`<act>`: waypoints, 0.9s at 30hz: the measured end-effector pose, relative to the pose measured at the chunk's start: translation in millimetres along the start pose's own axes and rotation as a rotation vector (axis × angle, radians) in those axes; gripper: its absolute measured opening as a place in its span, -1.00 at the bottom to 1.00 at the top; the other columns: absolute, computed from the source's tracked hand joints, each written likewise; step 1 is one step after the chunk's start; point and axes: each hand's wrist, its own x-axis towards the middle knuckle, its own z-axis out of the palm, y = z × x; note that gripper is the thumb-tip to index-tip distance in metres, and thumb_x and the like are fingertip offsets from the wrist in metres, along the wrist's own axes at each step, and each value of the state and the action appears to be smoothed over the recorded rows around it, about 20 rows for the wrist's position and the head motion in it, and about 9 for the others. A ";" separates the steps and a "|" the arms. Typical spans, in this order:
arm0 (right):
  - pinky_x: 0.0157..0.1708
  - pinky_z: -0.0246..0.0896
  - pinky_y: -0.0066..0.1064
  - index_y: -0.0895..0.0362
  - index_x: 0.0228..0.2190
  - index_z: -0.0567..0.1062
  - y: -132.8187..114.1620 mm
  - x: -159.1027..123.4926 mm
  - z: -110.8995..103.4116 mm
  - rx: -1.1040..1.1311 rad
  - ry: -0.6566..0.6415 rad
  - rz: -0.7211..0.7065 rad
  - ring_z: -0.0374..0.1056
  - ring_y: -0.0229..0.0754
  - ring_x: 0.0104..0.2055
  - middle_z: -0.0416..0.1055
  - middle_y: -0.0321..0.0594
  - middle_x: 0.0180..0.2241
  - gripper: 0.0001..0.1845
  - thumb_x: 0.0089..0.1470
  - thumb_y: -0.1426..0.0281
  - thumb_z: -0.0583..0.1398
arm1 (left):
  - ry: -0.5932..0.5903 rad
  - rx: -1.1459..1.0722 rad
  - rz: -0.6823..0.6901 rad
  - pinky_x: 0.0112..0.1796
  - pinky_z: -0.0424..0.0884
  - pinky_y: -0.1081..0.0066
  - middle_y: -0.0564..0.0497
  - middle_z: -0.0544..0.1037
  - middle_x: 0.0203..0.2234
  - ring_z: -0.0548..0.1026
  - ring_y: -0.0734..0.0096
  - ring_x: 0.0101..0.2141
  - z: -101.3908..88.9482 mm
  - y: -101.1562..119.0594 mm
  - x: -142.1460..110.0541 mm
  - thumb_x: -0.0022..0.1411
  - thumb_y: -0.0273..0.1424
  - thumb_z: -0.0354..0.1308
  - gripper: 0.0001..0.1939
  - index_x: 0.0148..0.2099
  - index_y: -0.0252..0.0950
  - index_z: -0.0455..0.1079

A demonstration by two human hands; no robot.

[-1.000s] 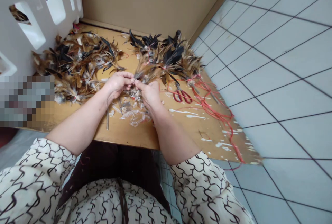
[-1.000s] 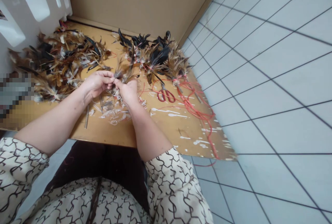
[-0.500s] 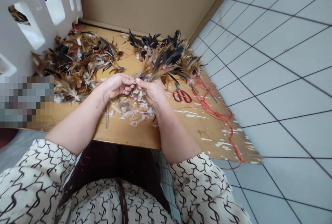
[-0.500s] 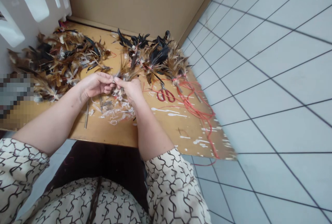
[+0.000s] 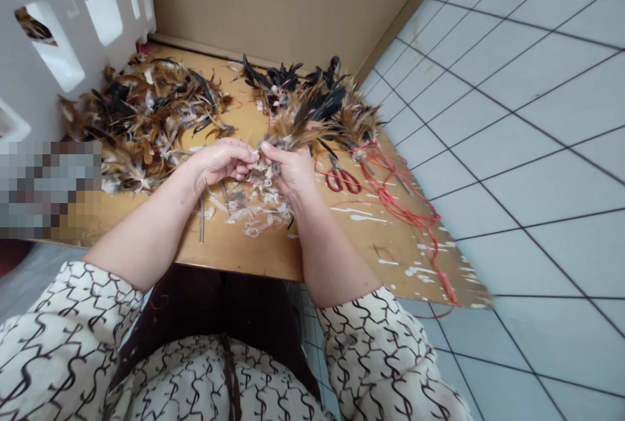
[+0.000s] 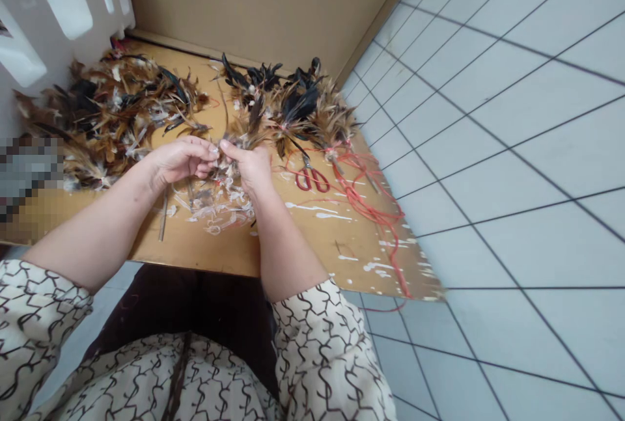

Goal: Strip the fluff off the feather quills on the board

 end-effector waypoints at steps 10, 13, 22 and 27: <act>-0.41 0.24 -0.36 0.09 -0.62 0.30 1.9 -1.8 -1.9 -0.188 0.030 -0.157 0.23 -0.28 -0.51 0.29 -0.36 -0.63 -0.71 -0.20 0.27 0.32 | 0.138 0.126 0.074 -0.66 0.16 0.58 0.08 0.45 -0.66 0.23 0.69 -0.71 1.0 2.5 -1.0 -0.11 -0.60 0.18 -0.93 -0.52 -0.37 0.37; -0.33 0.30 -0.31 0.10 -0.59 0.32 2.3 -1.9 -1.8 -0.201 0.017 -0.182 0.29 -0.25 -0.46 0.35 -0.34 -0.57 -0.73 -0.21 0.28 0.32 | 0.204 0.208 0.172 -0.65 0.14 0.58 0.13 0.41 -0.70 0.24 0.67 -0.70 1.7 0.7 0.2 -0.15 -0.58 0.23 -0.90 -0.51 -0.37 0.36; -0.25 0.33 -0.26 0.12 -0.52 0.38 3.5 -0.7 -2.7 -0.277 -0.012 -0.166 0.35 -0.20 -0.36 0.42 -0.29 -0.48 -0.76 -0.19 0.28 0.32 | 0.271 0.406 0.263 -0.62 0.11 0.57 0.15 0.36 -0.78 0.21 0.68 -0.73 2.2 -1.6 2.6 -0.16 -0.59 0.19 -0.94 -0.59 -0.39 0.39; -0.23 0.35 -0.26 0.12 -0.52 0.39 -1.3 -3.3 -0.6 -0.269 -0.043 -0.151 0.37 -0.17 -0.31 0.44 -0.28 -0.48 -0.73 -0.22 0.24 0.32 | 0.292 0.422 0.274 -0.64 0.10 0.57 0.16 0.32 -0.83 0.19 0.68 -0.75 3.8 -0.1 1.0 -0.17 -0.63 0.12 -0.89 -0.64 -0.37 0.37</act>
